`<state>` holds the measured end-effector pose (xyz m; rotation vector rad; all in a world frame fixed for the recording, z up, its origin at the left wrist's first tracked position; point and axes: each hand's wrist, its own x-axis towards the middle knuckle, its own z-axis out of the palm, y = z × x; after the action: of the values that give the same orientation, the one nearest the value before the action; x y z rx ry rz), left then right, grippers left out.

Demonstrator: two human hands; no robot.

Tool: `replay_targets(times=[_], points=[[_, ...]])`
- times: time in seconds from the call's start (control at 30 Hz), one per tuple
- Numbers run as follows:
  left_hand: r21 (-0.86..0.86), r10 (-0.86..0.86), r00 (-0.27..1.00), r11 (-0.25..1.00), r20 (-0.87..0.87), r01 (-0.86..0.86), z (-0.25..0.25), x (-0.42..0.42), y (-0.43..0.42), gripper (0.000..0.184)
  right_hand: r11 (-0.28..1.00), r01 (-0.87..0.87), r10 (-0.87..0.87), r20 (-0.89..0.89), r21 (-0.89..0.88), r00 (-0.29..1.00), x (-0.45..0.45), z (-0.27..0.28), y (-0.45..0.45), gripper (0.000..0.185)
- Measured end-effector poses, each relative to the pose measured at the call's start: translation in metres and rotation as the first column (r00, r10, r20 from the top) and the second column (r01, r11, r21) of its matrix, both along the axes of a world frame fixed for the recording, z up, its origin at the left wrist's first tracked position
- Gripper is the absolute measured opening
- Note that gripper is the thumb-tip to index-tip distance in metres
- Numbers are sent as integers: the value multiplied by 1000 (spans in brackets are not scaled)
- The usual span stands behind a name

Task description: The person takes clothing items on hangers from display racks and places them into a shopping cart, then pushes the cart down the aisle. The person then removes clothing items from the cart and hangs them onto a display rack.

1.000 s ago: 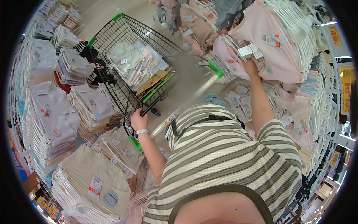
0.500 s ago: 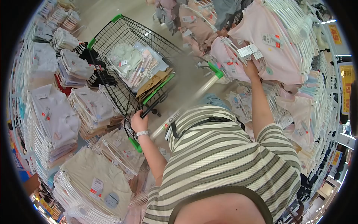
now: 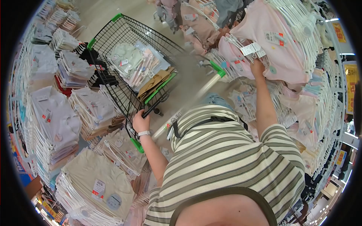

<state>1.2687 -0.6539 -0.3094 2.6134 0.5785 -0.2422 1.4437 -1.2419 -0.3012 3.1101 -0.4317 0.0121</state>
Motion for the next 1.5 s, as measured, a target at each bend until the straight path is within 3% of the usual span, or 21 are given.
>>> replay_targets(times=[0.1,0.17,0.3,0.37,0.4,0.47,0.5,0.57,0.7,0.77,0.9,1.03,1.1,1.17,1.23,1.27,1.37,1.4,1.5], points=[[6,6,1000,1000,-28,-6,0,0,0,31,1000,-2,2,44,-8,999,-11,-1,-9,26],[7,3,1000,1000,-21,-3,0,0,0,31,997,-8,-4,149,76,989,-21,0,-15,27],[-5,16,1000,1000,-25,-16,-2,1,1,32,998,6,-13,130,56,991,-51,4,-10,29],[-2,22,999,1000,-26,-22,-1,1,0,32,989,88,-83,-46,116,995,-66,4,2,28],[-5,25,999,1000,-28,-25,-1,0,-1,32,990,86,-81,-47,113,996,-73,7,7,28],[-5,13,1000,1000,-16,-13,-1,0,0,32,997,-81,79,-164,-5,983,-83,12,16,28],[-4,17,1000,1000,-17,-17,0,0,1,32,996,-85,83,-166,-4,983,-87,15,20,28],[13,7,1000,1000,-27,-6,0,0,0,32,985,-167,163,-91,-42,982,-93,22,28,32],[12,15,1000,1000,-10,-15,-2,-2,1,32,989,-148,148,87,-9,985,-93,69,78,32],[32,7,1000,999,-24,-6,-1,-1,0,33,964,-265,253,245,16,936,-82,104,112,33],[38,12,1000,999,-13,-12,-1,-1,0,30,876,-474,474,321,-84,820,-59,155,159,33],[58,13,1000,998,12,-14,-1,-2,-2,29,780,-626,562,429,9,707,-34,184,201,31],[70,13,1000,997,8,-14,-1,-2,-3,30,635,-738,584,483,228,652,-22,189,223,27],[63,36,999,997,8,-36,-1,-4,-3,31,551,-781,594,521,292,614,-9,182,244,25],[36,8,998,999,68,-10,0,-6,-3,32,514,-583,468,364,629,805,-4,177,270,26],[44,8,999,999,48,-10,3,-6,-4,33,546,-522,462,285,655,840,-1,180,284,27],[46,33,999,998,4,-33,10,-5,-7,33,530,-542,511,264,652,818,12,130,300,29],[48,27,999,998,29,-29,8,-6,-8,32,552,-461,498,168,694,850,15,120,308,34],[30,55,997,998,50,-56,6,-10,-10,35,511,-450,489,182,732,853,24,109,328,32]])
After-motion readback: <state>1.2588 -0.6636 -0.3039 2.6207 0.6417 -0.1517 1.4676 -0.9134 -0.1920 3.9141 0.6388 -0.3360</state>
